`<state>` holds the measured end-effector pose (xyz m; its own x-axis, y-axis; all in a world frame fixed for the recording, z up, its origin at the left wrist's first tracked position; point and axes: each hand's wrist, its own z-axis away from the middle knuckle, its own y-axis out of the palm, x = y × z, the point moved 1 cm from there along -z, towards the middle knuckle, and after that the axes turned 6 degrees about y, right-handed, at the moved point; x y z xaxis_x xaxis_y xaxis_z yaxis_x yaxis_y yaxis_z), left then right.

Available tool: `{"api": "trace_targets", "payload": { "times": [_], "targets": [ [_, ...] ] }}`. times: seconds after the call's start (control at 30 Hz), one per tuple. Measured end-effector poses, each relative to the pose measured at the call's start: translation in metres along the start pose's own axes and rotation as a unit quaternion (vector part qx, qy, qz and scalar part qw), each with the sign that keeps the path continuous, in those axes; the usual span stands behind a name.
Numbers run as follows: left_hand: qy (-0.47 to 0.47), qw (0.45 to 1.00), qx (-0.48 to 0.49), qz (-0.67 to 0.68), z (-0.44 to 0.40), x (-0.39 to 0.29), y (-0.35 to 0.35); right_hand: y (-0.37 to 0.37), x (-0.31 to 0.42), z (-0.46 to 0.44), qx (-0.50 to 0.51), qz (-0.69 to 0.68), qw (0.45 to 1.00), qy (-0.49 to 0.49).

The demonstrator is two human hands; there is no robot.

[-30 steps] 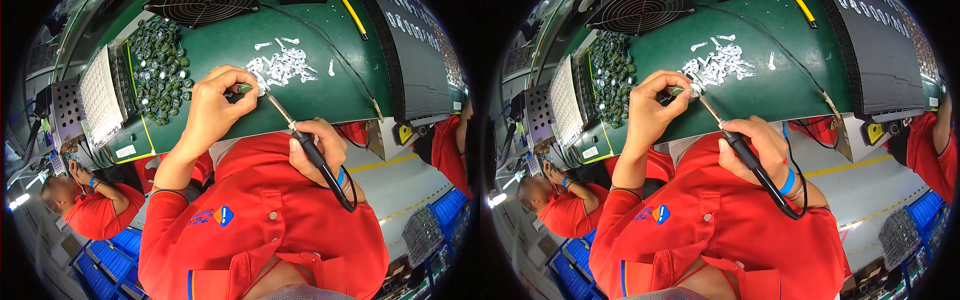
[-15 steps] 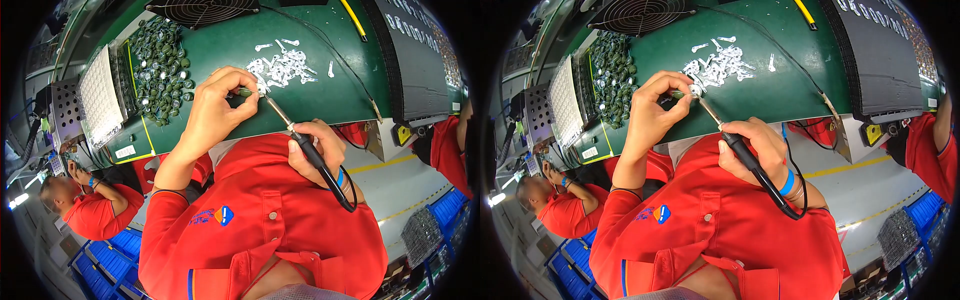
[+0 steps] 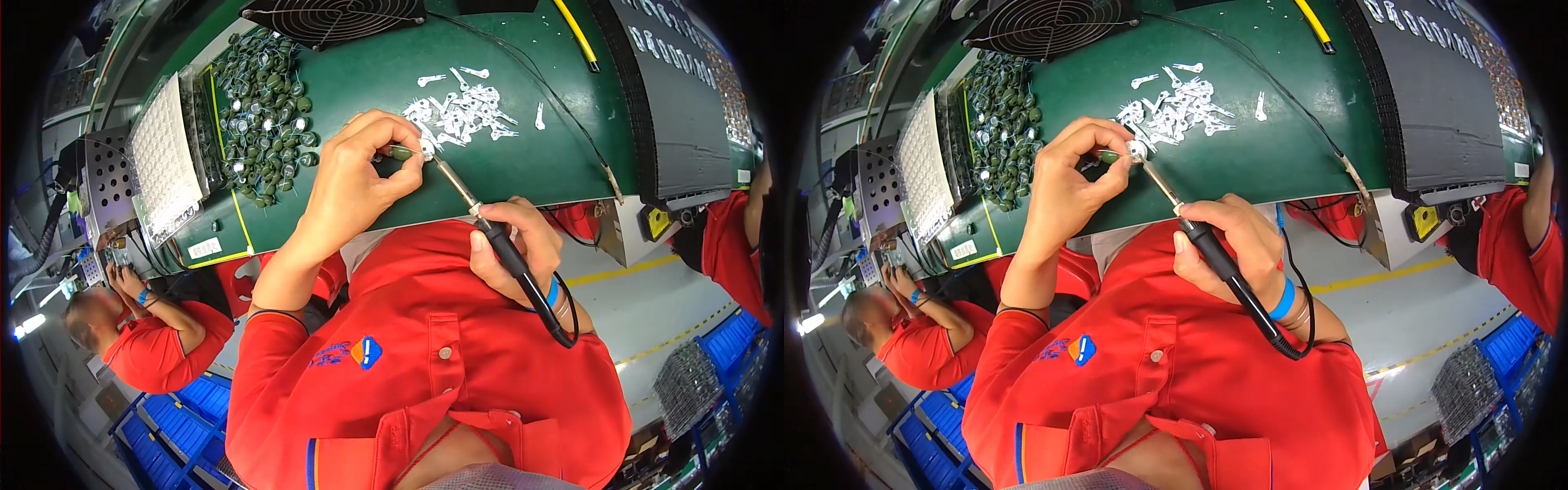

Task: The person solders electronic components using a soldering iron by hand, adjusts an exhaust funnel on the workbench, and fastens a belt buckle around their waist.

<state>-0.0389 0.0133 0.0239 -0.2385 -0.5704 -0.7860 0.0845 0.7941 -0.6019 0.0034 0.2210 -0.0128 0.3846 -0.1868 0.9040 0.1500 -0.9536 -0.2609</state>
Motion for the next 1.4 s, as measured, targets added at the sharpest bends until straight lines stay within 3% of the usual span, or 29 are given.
{"api": "trace_targets", "payload": {
  "times": [0.63,0.77,0.87,0.97,1.03,1.07,1.2,1.3,1.33,1.4],
  "targets": [
    [0.001,1.000,0.002,-0.003,0.000,0.000,0.001,-0.002,-0.001,0.003,0.020,0.023,1.000,-0.008],
    [0.000,1.000,0.000,0.000,0.001,0.000,0.000,0.001,0.000,-0.002,-0.039,-0.023,0.999,0.014],
    [0.010,1.000,0.004,-0.006,0.000,0.000,-0.001,-0.001,0.007,-0.030,-0.169,-0.007,0.984,0.054],
    [0.014,1.000,0.006,-0.002,0.001,0.001,-0.002,-0.011,0.013,-0.074,-0.180,0.006,0.983,0.043],
    [0.018,1.000,0.007,-0.001,0.002,0.000,-0.002,-0.016,0.010,-0.105,-0.178,0.154,0.971,-0.053],
    [0.016,1.000,0.006,0.001,0.002,-0.001,-0.003,-0.018,0.007,-0.114,-0.185,0.156,0.969,-0.053],
    [0.015,1.000,0.005,0.006,0.004,-0.002,-0.004,-0.024,0.002,-0.130,-0.075,0.237,0.969,0.006],
    [-0.005,1.000,-0.007,0.015,0.007,-0.004,-0.007,-0.023,0.022,-0.109,-0.107,0.080,0.970,0.203],
    [-0.022,1.000,-0.012,0.018,0.007,-0.006,-0.010,-0.025,0.020,-0.104,-0.103,0.084,0.970,0.203],
    [-0.040,0.999,-0.015,0.022,0.013,-0.005,-0.016,-0.036,0.009,-0.087,-0.112,0.121,0.980,0.112]
  ]
}}
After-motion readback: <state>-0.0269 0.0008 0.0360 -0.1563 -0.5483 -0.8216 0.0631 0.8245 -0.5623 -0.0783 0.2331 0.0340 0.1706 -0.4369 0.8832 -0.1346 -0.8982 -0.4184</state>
